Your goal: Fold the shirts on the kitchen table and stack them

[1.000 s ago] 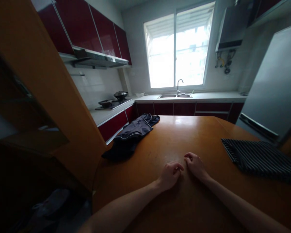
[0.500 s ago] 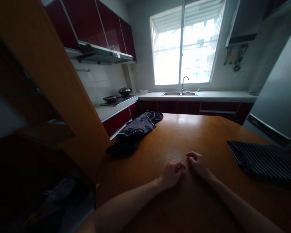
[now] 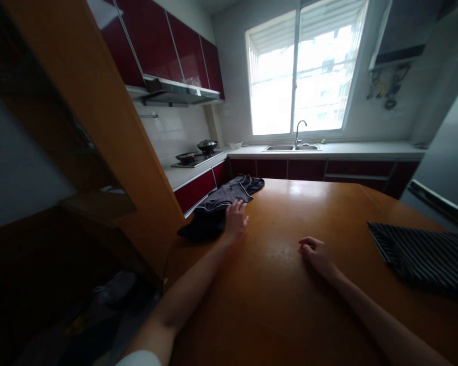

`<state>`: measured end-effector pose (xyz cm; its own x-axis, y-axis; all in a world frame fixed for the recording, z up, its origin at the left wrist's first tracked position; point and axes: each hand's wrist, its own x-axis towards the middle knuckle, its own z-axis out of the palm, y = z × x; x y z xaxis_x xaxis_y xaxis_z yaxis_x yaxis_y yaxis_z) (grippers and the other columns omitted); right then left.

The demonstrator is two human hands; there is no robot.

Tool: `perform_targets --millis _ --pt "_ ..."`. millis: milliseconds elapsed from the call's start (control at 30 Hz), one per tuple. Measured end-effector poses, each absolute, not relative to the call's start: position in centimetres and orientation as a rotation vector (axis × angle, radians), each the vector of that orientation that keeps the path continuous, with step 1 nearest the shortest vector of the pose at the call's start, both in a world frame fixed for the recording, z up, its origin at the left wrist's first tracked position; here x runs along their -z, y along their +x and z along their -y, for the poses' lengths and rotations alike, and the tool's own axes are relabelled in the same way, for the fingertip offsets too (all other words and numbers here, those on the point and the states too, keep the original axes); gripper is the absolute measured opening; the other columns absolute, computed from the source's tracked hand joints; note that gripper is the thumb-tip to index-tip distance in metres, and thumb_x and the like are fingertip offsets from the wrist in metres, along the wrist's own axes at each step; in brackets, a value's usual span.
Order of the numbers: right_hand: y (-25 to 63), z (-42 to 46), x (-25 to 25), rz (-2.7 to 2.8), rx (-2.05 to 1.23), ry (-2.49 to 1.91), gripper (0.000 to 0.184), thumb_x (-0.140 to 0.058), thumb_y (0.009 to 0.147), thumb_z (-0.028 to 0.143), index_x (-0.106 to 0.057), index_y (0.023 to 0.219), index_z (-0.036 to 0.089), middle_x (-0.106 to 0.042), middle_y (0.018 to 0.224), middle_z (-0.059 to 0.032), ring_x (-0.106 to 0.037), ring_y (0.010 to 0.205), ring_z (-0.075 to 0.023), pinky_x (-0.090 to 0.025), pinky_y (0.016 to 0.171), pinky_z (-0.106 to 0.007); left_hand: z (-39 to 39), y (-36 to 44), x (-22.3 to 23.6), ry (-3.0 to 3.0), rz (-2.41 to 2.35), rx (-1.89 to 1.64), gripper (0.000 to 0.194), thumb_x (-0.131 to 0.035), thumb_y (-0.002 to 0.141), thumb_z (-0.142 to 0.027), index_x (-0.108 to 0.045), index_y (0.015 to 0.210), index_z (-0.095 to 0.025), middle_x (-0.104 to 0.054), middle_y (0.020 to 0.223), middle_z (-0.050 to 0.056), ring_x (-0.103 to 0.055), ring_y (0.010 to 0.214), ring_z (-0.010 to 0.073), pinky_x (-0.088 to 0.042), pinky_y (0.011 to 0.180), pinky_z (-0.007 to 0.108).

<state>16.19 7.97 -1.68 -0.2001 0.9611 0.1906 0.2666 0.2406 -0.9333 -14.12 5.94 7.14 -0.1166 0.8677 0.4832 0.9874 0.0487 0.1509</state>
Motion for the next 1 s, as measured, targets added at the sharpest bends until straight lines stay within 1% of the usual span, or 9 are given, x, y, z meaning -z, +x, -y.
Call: perform_targets --millis 100,133,200,300,500,633,767,900,1000 --pt "16.3 -8.2 1.8 1.706 -0.984 -1.152 0.031 -0.050 0.069 0.036 -0.071 0.081 0.017 -0.071 0.067 -0.0041 -0.065 0.061 -0.0208 -0.046 0.059 -0.032 -7.4 -17.4 -9.4 -1.700 2.233 0.269 0.077 -0.072 0.084 -0.023 -0.037 0.153 -0.018 -0.024 0.165 0.016 -0.010 0.154 0.0363 -0.011 0.121 0.056" --pt "16.4 -8.2 1.8 1.723 -0.976 -1.148 0.030 -0.050 0.070 0.035 -0.071 0.081 0.018 -0.072 0.069 -0.0041 -0.065 0.063 -0.0211 -0.047 0.061 -0.032 -7.9 -18.4 -10.0 -1.671 2.311 0.178 0.077 -0.073 0.084 -0.025 -0.039 0.152 -0.018 -0.027 0.163 0.018 -0.014 0.153 0.0380 -0.016 0.120 0.056" --pt "16.6 -8.3 2.0 1.755 -0.967 -1.145 0.029 -0.050 0.072 0.034 -0.072 0.082 0.018 -0.072 0.070 -0.0040 -0.067 0.066 -0.0215 -0.048 0.064 -0.033 -8.8 -20.0 -11.3 -1.652 2.446 0.078 0.060 -0.070 0.087 -0.031 -0.052 0.143 -0.019 -0.048 0.151 0.020 -0.037 0.143 0.0393 -0.033 0.113 0.053" --pt "16.6 -8.4 2.2 1.784 -0.979 -1.155 0.028 -0.050 0.075 0.033 -0.071 0.084 0.018 -0.073 0.072 -0.0038 -0.067 0.068 -0.0216 -0.048 0.066 -0.033 -10.4 -21.9 -13.4 -1.669 2.552 0.063 0.034 -0.058 0.095 -0.039 -0.069 0.120 -0.019 -0.069 0.125 0.018 -0.062 0.119 0.0345 -0.047 0.099 0.043" --pt "16.3 -8.7 2.4 1.761 -0.992 -1.168 0.028 -0.050 0.073 0.033 -0.072 0.084 0.019 -0.072 0.071 -0.0030 -0.068 0.068 -0.0210 -0.049 0.067 -0.032 -14.1 -20.3 -16.0 -1.715 2.565 0.282 0.045 -0.041 0.102 -0.046 -0.068 0.119 -0.015 -0.066 0.130 0.020 -0.062 0.121 0.0333 -0.046 0.099 0.039" --pt "16.2 -8.7 2.4 1.631 -1.119 -1.146 0.028 -0.052 0.069 0.034 -0.069 0.082 0.017 -0.069 0.068 -0.0034 -0.062 0.057 -0.0182 -0.046 0.053 -0.029 -15.4 -13.6 -12.0 -1.870 2.531 0.442 0.039 -0.041 0.103 -0.041 -0.068 0.118 -0.016 -0.068 0.126 0.019 -0.064 0.118 0.0318 -0.046 0.098 0.039" --pt "16.5 -8.8 2.2 1.320 -1.129 -1.149 0.037 -0.055 0.069 0.040 -0.067 0.095 0.015 -0.069 0.083 -0.0069 -0.061 0.055 -0.0164 -0.045 0.045 -0.027 -15.1 -5.6 -5.9 -2.043 2.518 0.642 0.036 -0.044 0.102 -0.039 -0.071 0.112 -0.017 -0.073 0.114 0.020 -0.069 0.108 0.0308 -0.049 0.092 0.038" --pt "17.8 -9.9 2.2 1.120 -0.996 -1.217 0.047 -0.054 0.073 0.044 -0.062 0.110 0.015 -0.068 0.096 -0.0096 -0.065 0.061 -0.0170 -0.053 0.049 -0.027 -15.3 1.1 -3.0 -2.218 2.382 0.955 0.038 -0.040 0.105 -0.036 -0.068 0.121 -0.017 -0.073 0.117 0.017 -0.070 0.107 0.0282 -0.050 0.089 0.034" --pt "19.4 -11.3 2.6 1.096 -0.831 -1.286 0.049 -0.048 0.078 0.045 -0.062 0.115 0.016 -0.068 0.104 -0.0120 -0.069 0.076 -0.0196 -0.057 0.060 -0.028 -15.7 4.9 -2.7 -2.408 2.227 1.098 0.037 -0.041 0.104 -0.033 -0.072 0.115 -0.015 -0.074 0.113 0.016 -0.071 0.101 0.0261 -0.051 0.086 0.030"
